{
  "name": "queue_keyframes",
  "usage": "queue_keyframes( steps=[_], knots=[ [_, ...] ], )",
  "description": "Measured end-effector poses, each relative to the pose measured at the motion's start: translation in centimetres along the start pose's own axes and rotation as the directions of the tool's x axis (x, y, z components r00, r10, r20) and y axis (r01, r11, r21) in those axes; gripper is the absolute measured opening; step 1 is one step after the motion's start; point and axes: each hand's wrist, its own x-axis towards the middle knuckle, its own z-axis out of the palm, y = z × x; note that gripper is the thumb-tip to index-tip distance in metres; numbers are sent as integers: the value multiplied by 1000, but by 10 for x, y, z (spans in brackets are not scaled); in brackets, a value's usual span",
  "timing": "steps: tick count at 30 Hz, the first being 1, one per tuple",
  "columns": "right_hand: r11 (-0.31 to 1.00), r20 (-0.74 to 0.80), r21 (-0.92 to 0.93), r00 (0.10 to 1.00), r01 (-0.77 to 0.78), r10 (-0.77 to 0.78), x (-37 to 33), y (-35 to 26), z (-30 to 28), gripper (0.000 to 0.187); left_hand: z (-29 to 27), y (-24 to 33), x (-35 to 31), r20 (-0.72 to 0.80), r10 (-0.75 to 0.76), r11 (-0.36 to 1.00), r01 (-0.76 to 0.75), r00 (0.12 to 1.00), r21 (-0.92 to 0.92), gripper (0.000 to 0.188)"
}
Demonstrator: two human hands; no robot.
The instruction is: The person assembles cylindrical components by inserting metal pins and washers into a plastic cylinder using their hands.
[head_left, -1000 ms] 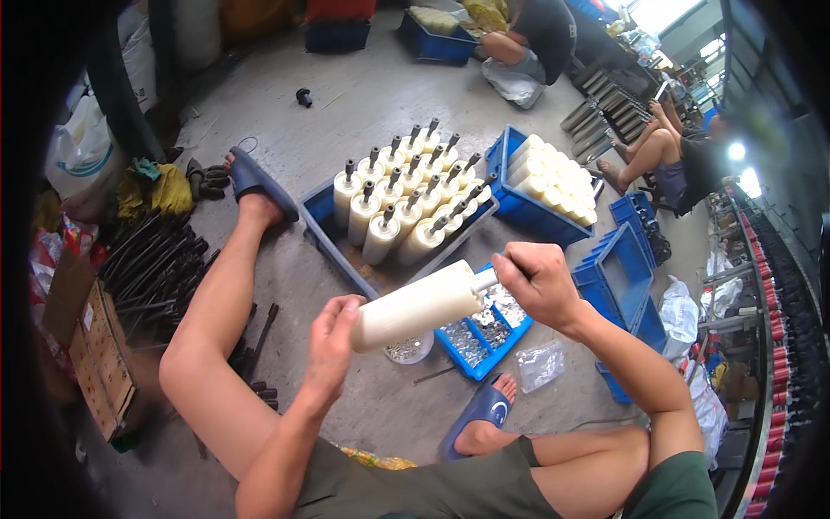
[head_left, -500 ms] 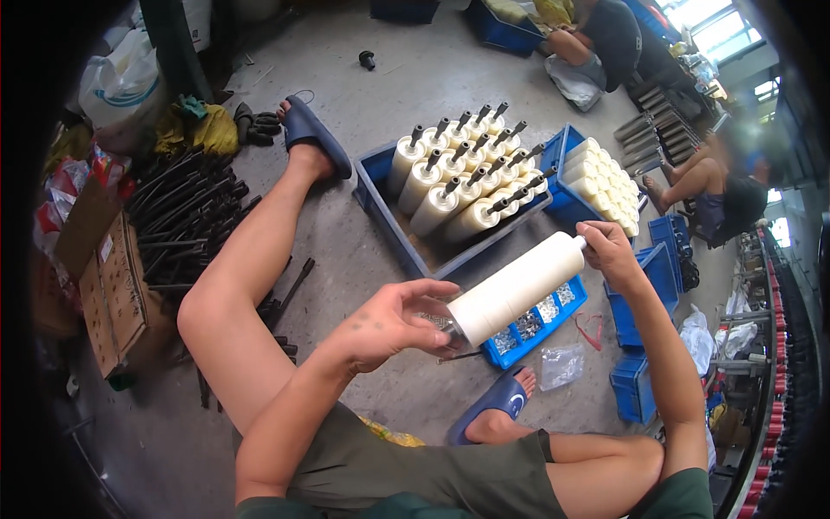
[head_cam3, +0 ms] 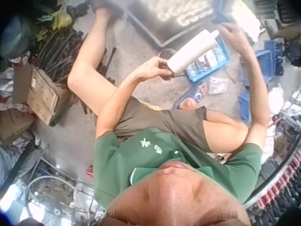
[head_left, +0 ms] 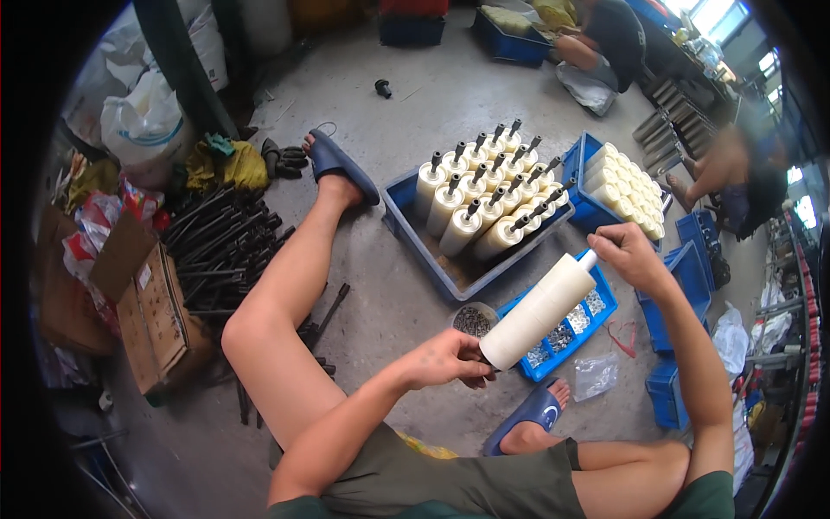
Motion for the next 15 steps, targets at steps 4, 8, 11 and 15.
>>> queue_keyframes(
  steps=[4,8,11,15],
  knots=[
    [1000,-9,-10,1000,21,-21,2,-13,-23,40,13,15,14,-297,246,866,-72,922,494,31],
    [991,-16,-79,994,108,-109,12,-27,-20,36,6,15,-7,-108,69,989,-54,992,137,29],
    [990,27,82,993,116,-119,22,-3,-6,35,12,5,-37,35,128,990,-125,991,-72,30],
    [973,-147,228,989,39,-5,36,127,-16,21,41,52,-47,-261,503,752,-267,824,603,22]
  ],
)
